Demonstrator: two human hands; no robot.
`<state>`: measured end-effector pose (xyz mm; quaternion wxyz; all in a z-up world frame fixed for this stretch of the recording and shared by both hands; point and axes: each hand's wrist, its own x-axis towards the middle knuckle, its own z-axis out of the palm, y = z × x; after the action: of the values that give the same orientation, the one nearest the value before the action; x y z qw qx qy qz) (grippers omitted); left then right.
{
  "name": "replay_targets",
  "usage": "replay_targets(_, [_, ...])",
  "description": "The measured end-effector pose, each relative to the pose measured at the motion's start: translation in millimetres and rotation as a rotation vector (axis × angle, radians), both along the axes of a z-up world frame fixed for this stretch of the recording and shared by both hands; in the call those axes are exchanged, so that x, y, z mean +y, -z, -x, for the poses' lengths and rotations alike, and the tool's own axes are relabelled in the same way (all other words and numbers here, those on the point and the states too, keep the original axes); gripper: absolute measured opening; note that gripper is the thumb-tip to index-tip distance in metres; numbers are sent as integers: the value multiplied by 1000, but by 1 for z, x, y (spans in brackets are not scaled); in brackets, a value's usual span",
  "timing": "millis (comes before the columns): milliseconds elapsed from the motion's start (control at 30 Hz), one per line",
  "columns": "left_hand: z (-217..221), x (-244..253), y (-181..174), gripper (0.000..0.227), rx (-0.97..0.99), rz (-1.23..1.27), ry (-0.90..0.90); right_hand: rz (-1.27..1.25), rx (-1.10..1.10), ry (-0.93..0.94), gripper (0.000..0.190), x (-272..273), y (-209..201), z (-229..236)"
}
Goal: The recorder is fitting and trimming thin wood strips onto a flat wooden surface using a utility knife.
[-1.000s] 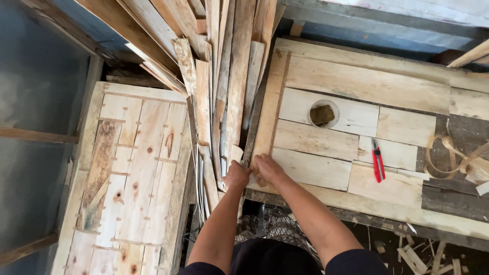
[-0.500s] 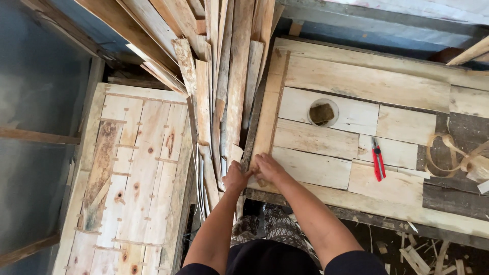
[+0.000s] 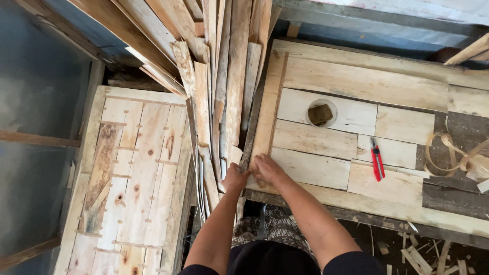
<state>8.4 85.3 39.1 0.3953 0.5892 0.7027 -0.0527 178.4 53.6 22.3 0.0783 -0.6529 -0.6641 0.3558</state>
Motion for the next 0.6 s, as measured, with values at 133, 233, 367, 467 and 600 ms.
replay_targets(133, [-3,3,-16,66,-1,73,-47,-37,29,20,55,0,4,-2])
replay_targets(233, [-11,2,-22,71,56,57,-32,-40,45,26,50,-1,6,-2])
replay_targets(367, [-9,1,-14,70,73,47,-44,-62,34,-5,52,4,11,-5])
replay_targets(467, [-6,-9,1,62,55,-2,-56,-31,57,-16,50,2,7,-7])
replay_targets(600, [1,-11,-8,61,15,-101,-64,24,104,18,33,3,3,-8])
